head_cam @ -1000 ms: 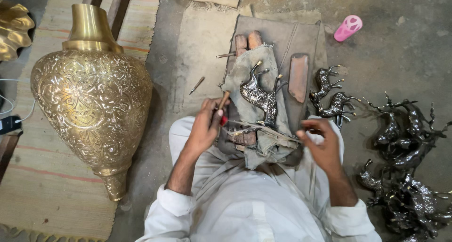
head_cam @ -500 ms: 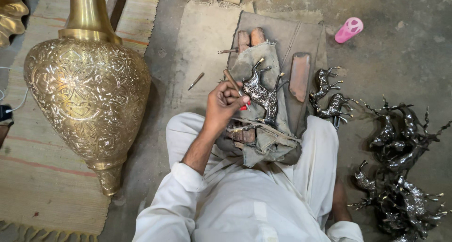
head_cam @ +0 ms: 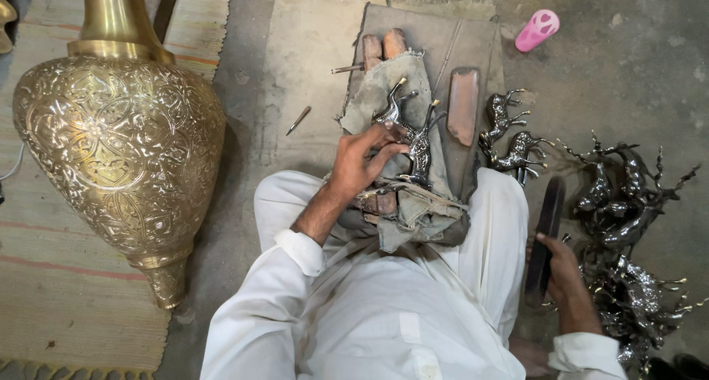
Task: The person sits cross-legged on the workshop floor and engraves decorative patterns into a small brass deer figurine, holding a chisel against the metal and striking it with a wooden mallet. They reposition the figurine on a cloth on their lap and work on different areas of the animal's body.
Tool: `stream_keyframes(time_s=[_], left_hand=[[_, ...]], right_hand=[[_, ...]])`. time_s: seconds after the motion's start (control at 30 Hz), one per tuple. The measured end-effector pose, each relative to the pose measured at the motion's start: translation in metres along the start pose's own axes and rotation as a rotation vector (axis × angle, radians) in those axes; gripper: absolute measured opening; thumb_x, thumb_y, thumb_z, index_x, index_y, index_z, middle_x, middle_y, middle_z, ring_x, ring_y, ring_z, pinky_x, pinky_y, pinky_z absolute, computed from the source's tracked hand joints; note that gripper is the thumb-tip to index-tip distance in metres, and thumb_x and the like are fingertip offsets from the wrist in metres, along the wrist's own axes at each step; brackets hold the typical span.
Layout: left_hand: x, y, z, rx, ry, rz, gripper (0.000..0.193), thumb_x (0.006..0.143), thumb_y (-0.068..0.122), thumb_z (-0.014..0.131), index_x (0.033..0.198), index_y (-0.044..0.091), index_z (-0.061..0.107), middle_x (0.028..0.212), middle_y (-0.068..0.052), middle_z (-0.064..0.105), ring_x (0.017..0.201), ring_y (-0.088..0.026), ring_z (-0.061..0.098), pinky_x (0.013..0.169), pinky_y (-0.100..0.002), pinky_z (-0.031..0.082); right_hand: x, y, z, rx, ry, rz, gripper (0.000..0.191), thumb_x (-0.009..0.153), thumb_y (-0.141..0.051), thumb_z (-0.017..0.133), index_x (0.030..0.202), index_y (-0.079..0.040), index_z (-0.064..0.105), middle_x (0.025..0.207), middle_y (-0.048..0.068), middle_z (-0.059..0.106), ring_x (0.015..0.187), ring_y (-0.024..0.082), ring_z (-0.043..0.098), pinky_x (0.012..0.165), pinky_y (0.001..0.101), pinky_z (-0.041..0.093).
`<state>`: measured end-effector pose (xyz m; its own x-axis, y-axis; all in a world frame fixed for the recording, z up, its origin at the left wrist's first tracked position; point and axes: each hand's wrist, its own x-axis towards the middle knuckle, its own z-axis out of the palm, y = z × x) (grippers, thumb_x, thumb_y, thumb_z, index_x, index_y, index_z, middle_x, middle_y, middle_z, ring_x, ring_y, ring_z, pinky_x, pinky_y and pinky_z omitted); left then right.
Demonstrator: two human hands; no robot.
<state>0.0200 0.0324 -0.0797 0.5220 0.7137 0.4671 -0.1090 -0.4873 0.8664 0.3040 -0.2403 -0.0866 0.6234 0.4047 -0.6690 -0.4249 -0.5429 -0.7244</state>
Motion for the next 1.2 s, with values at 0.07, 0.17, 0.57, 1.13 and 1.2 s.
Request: stream_keyframes(time_s=[0.07,0.17,0.57,1.13,1.2], left_hand=[[-0.002,0.000,0.000,0.084,0.010,0.114,0.024,0.092,-0.007,0.073,0.114,-0.003,0.065,0.105,-0.014,0.077,0.098,-0.022,0.079,0.081,-0.031,0.064],[-0.003,-0.001,0.002,0.153,0.034,0.205,0.021,0.093,-0.008,0.072,0.111,-0.001,0.063,0.107,-0.013,0.077,0.099,-0.025,0.079,0.079,-0.032,0.065],[-0.002,0.009,0.000,0.304,-0.002,0.217,0.029,0.092,0.000,0.076,0.119,0.006,0.070,0.100,-0.012,0.077,0.086,-0.028,0.077,0.074,-0.037,0.062],[0.001,-0.001,0.003,0.272,-0.004,0.318,0.031,0.088,0.001,0.074,0.118,0.003,0.067,0.098,-0.019,0.074,0.085,-0.034,0.075,0.074,-0.041,0.062],[0.000,0.000,0.003,0.309,-0.026,0.235,0.027,0.089,0.001,0.076,0.115,0.004,0.070,0.088,-0.017,0.073,0.078,-0.033,0.075,0.069,-0.042,0.060]], right_hand=[[-0.001,-0.019,-0.001,0.013,-0.099,-0.095,0.038,0.099,-0.018,0.057,0.134,-0.002,0.054,0.097,0.009,0.069,0.089,0.023,0.067,0.084,0.0399,0.056],[-0.003,-0.058,0.008,-0.212,-0.213,-0.301,0.046,0.090,-0.008,0.059,0.135,-0.009,0.049,0.097,0.007,0.074,0.087,0.020,0.072,0.080,0.0366,0.059],[-0.111,-0.202,0.095,-1.626,0.275,-1.971,0.039,0.084,-0.009,0.079,0.119,-0.023,0.076,0.084,0.000,0.061,0.078,0.019,0.066,0.072,0.0331,0.052],[-0.140,-0.231,0.109,-1.749,0.218,-1.980,0.030,0.081,-0.017,0.079,0.111,-0.019,0.074,0.082,-0.001,0.060,0.079,0.020,0.067,0.069,0.0336,0.050],[-0.142,-0.230,0.110,-1.769,0.212,-1.947,0.030,0.081,-0.017,0.077,0.110,-0.019,0.074,0.083,-0.001,0.060,0.080,0.020,0.067,0.070,0.0339,0.050]])
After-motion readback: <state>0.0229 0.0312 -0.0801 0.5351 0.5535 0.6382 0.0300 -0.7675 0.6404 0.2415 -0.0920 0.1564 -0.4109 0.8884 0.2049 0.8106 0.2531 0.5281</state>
